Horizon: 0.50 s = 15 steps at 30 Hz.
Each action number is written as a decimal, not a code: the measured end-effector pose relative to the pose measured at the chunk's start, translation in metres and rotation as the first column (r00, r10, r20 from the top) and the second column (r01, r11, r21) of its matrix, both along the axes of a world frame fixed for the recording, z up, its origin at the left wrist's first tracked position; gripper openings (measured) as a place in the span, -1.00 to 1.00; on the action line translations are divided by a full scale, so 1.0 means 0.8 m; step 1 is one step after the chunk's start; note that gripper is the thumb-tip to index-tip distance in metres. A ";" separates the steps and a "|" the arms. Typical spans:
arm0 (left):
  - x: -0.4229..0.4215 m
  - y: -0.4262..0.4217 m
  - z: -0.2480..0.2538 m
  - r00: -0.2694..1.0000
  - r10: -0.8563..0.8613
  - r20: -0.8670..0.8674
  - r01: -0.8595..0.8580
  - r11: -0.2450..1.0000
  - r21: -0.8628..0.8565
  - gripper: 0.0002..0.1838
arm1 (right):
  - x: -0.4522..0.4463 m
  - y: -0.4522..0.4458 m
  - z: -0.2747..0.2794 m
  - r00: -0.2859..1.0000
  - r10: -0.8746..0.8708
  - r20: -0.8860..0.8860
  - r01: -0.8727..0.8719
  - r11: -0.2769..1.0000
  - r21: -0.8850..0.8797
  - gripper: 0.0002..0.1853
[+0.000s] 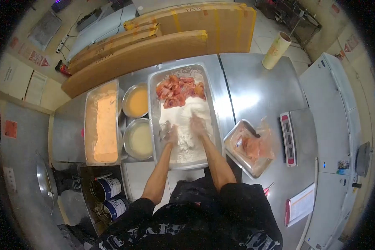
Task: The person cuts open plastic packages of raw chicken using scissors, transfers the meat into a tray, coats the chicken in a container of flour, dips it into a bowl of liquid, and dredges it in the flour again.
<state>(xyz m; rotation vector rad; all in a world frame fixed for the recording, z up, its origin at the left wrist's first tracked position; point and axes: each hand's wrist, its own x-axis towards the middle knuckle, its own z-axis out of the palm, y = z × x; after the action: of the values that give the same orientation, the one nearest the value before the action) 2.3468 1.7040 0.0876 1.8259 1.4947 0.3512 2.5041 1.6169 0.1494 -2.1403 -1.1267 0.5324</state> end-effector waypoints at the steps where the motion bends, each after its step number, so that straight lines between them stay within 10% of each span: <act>1: -0.014 0.002 0.004 0.994 -0.081 0.071 0.091 0.983 -0.158 -0.27 | 0.015 -0.007 -0.011 1.000 0.001 -0.010 -0.002 1.000 -0.016 -0.56; 3: -0.042 -0.006 0.050 0.976 -0.219 -0.015 0.208 0.944 -0.256 -0.28 | 0.047 -0.027 -0.059 0.936 0.340 -0.091 -0.306 0.914 0.267 -0.51; 5: -0.058 -0.020 0.056 0.895 -0.405 -0.187 0.325 0.879 -0.350 -0.29 | 0.041 -0.063 -0.115 0.856 0.221 0.468 -0.361 0.903 0.234 -0.43; 7: -0.061 -0.050 0.047 0.843 -0.448 -0.299 0.329 0.867 -0.373 -0.28 | 0.007 -0.113 -0.168 0.843 0.108 0.527 -0.287 0.919 0.271 -0.32; 8: -0.050 -0.063 0.055 0.907 -0.314 -0.280 0.187 0.897 -0.401 -0.27 | -0.008 -0.115 -0.111 0.999 0.052 -0.006 -0.052 0.995 -0.084 -0.44; 10: -0.051 -0.075 0.035 0.949 -0.177 -0.262 0.047 0.899 -0.436 -0.26 | -0.026 -0.100 -0.037 0.855 -0.243 -0.458 -0.023 0.865 -0.502 -0.53; 11: -0.051 -0.077 0.018 0.956 -0.149 -0.253 0.027 0.902 -0.431 -0.28 | -0.028 -0.093 -0.037 0.851 0.510 -0.126 -0.467 0.622 -0.629 -0.69; 12: -0.052 -0.071 0.003 0.969 -0.113 -0.219 0.008 0.902 -0.431 -0.30 | -0.029 -0.087 -0.035 0.198 0.979 0.047 -0.521 0.146 -0.841 -0.79; 15: -0.051 -0.045 -0.046 0.996 0.075 0.054 -0.041 0.881 -0.472 -0.35 | -0.026 -0.076 -0.116 0.660 0.740 0.129 -0.575 0.609 -0.546 -0.81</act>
<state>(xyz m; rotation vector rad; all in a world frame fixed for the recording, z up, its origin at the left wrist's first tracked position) 2.3059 1.6678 0.0508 1.3694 1.4365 0.0656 2.4834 1.5564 0.0568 -2.1864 -2.2578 0.8490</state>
